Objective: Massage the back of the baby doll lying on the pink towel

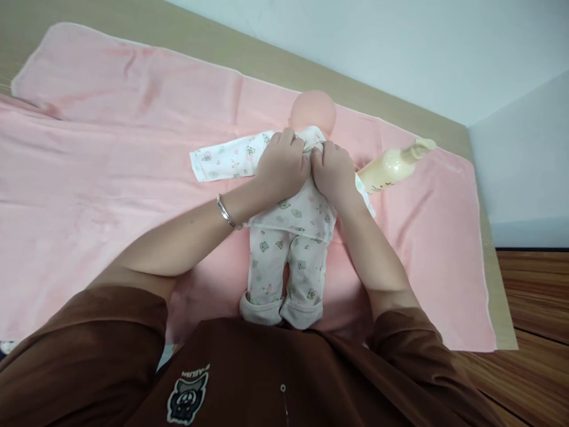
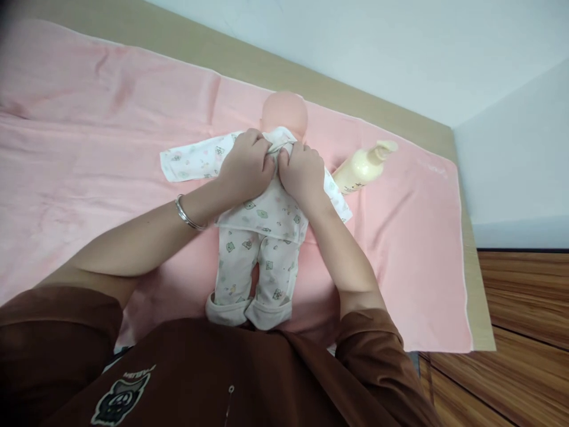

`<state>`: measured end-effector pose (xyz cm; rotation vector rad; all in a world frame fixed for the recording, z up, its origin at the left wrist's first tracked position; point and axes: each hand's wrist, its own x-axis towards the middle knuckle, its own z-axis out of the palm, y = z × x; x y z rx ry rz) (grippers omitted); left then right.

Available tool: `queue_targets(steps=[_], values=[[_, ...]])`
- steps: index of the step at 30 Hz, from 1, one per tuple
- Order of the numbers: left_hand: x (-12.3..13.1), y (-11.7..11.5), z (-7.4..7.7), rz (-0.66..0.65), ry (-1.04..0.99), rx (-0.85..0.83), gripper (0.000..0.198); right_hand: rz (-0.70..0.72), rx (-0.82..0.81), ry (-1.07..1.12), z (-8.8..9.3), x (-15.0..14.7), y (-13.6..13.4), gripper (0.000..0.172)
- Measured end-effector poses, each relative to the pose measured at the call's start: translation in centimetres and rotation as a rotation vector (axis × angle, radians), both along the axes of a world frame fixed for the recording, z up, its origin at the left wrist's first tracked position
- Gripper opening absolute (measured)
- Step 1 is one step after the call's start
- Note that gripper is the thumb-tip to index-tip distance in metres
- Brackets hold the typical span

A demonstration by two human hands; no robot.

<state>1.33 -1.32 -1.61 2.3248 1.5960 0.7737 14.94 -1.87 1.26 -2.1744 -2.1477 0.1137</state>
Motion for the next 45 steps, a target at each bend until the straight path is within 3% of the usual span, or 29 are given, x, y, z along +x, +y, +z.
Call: queue_targets(steps=[7, 13, 17, 22, 28, 33, 37, 41, 45], values=[[-1.1, 2.2, 0.5, 0.077, 0.077, -0.233, 0.046, 0.087, 0.025, -0.212, 2.1, -1.6, -4.0, 0.046], [-0.3, 0.2, 0.1, 0.07, 0.04, -0.023, 0.039, 0.078, 0.037, -0.047, 0.5, -0.3, -1.3, 0.047], [0.0, -0.6, -0.2, 0.009, 0.02, 0.013, 0.034, 0.076, -0.021, 0.093, 0.0, 0.8, 0.3, 0.052], [-0.6, 0.4, -0.9, 0.047, -0.087, 0.056, 0.022, 0.071, 0.007, -0.033, 0.9, -0.3, -1.7, 0.052], [-1.2, 1.9, -0.9, 0.041, -0.037, -0.053, 0.03, 0.178, -0.023, -0.105, 2.8, -1.5, -4.4, 0.044], [-0.4, -0.9, 0.1, -0.015, 0.088, 0.016, 0.037, 0.128, -0.035, 0.077, 1.4, -0.3, -1.7, 0.04], [-0.4, -2.1, 0.5, -0.1, 0.058, 0.047, 0.032, 0.087, -0.062, 0.113, 0.3, 0.5, 0.1, 0.058], [-1.1, -0.1, 0.7, -0.112, 0.012, -0.021, 0.024, 0.146, -0.187, 0.01, 1.2, 0.5, -1.1, 0.073], [-1.8, 2.1, 0.6, -0.011, -0.043, -0.169, 0.027, 0.247, -0.185, -0.044, 2.1, -0.1, -3.0, 0.075]])
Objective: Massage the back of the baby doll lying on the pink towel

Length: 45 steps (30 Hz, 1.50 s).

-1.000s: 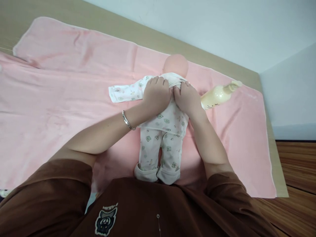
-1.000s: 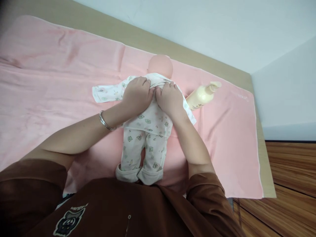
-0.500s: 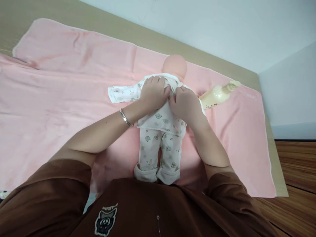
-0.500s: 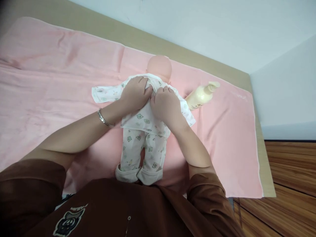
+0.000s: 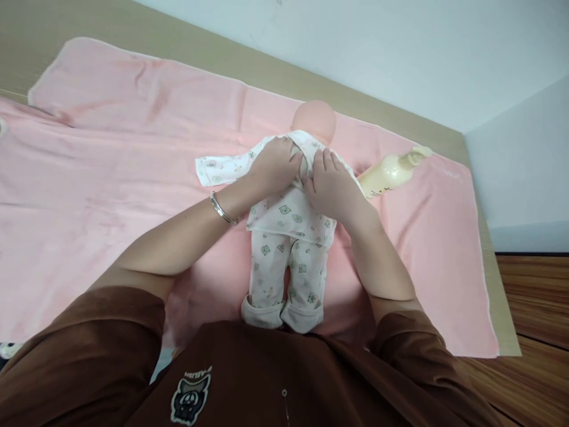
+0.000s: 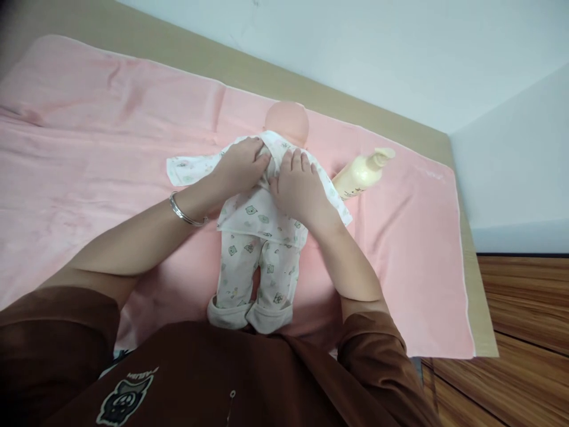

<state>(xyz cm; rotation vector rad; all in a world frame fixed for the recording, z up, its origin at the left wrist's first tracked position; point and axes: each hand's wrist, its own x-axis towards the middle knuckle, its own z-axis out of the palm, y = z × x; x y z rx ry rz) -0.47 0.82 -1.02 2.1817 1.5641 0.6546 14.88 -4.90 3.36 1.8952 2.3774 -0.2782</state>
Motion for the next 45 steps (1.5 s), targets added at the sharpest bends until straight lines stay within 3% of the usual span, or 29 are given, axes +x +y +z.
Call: queue_targets(steps=[3, 8, 11, 15, 21, 25, 29, 34, 39, 45], values=[[0.0, 0.0, -0.4, 0.001, 0.001, 0.033, 0.034, 0.005, 0.011, 0.028, 0.0, -0.2, 0.0, 0.071], [0.8, -2.8, 0.0, -0.094, 0.095, 0.152, 0.037, -0.095, 0.084, 0.19, -0.8, 1.1, 2.6, 0.052], [1.0, -4.0, 0.6, -0.146, 0.093, 0.158, 0.04, -0.17, 0.068, 0.23, -1.3, 1.9, 3.8, 0.056], [0.7, -2.9, 0.3, -0.116, 0.038, 0.141, 0.029, -0.109, 0.112, 0.161, -1.7, 1.8, 3.2, 0.057], [0.3, 0.0, -2.4, -0.101, 0.036, 0.264, 0.033, 0.016, 0.154, 0.015, -1.5, -0.1, -0.2, 0.066], [0.7, 0.0, -3.1, -0.011, 0.065, 0.259, 0.043, -0.039, 0.185, 0.06, -1.0, -0.7, -0.9, 0.061], [1.0, -0.3, -3.2, 0.04, 0.03, 0.224, 0.045, -0.119, 0.131, 0.122, -0.7, -0.6, 0.5, 0.05], [0.9, -0.2, -3.7, 0.033, -0.074, 0.222, 0.046, -0.223, 0.234, 0.134, -1.9, -0.4, 2.1, 0.043], [0.9, -0.5, -2.9, 0.017, -0.044, 0.14, 0.051, -0.26, 0.275, 0.157, -3.0, -0.3, 2.5, 0.043], [1.0, -1.2, -1.4, 0.071, 0.062, 0.072, 0.051, -0.294, 0.247, 0.174, -3.1, -0.2, 2.8, 0.049]])
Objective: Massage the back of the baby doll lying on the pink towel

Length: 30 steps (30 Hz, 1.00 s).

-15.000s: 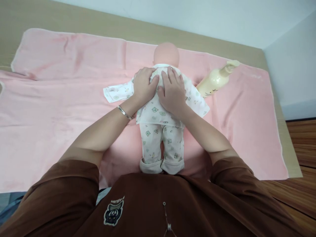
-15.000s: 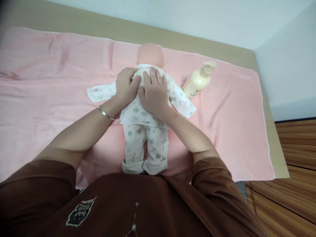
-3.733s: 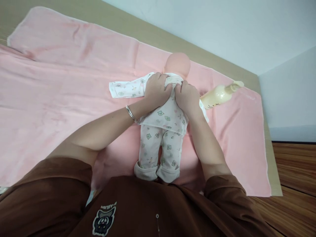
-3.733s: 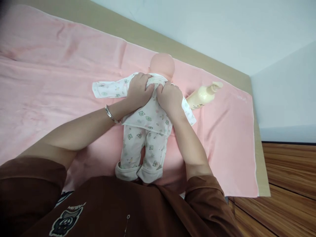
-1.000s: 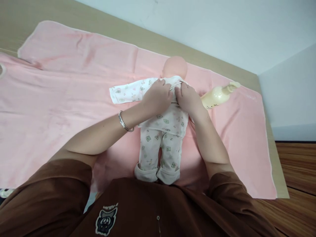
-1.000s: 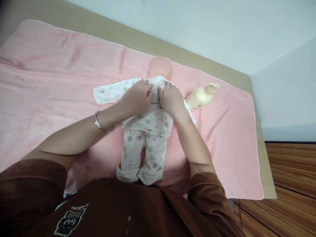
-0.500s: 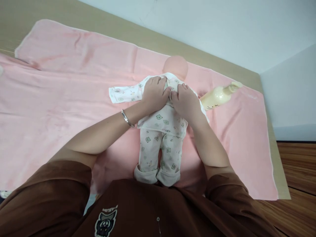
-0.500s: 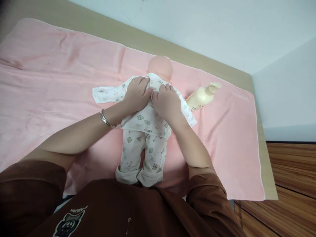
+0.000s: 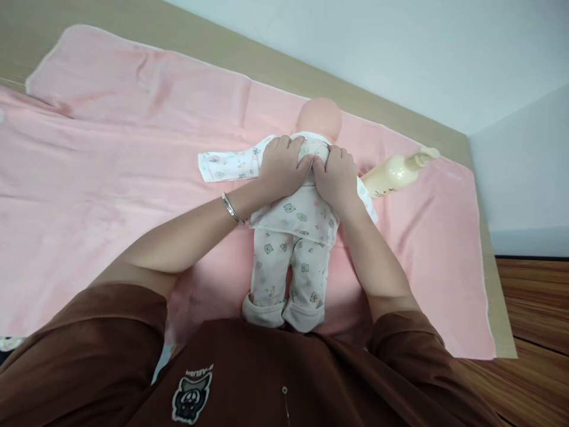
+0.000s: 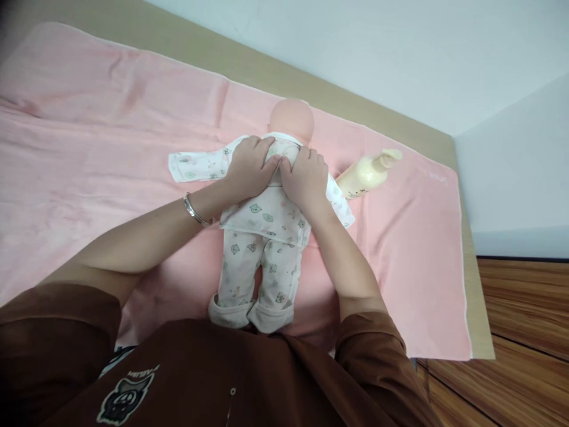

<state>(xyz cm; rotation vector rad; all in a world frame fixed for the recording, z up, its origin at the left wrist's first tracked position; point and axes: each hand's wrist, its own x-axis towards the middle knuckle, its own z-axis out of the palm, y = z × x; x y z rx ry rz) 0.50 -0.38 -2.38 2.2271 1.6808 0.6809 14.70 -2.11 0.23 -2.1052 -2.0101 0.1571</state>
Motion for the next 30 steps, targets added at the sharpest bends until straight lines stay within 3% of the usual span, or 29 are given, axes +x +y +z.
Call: queue_targets(steps=[11, 17, 21, 26, 30], values=[[0.1, -0.3, 0.1, 0.041, -0.018, 0.018, 0.041, 0.0, 0.056, -0.027, -0.7, 0.0, 0.0, 0.036], [0.4, -1.8, 1.7, -0.026, 0.122, 0.03, 0.043, 0.006, 0.045, -0.035, -0.3, 0.1, 0.1, 0.033], [0.7, -3.0, 1.9, -0.08, 0.125, 0.066, 0.049, 0.02, -0.021, -0.061, 0.5, -0.1, -0.3, 0.036], [-0.1, -0.8, 1.4, -0.178, 0.08, 0.049, 0.04, 0.188, -0.003, -0.121, 1.2, 0.0, -2.9, 0.054], [-0.6, 1.1, 0.9, -0.113, 0.065, -0.027, 0.041, 0.294, -0.026, -0.094, 1.8, 0.0, -4.1, 0.06]])
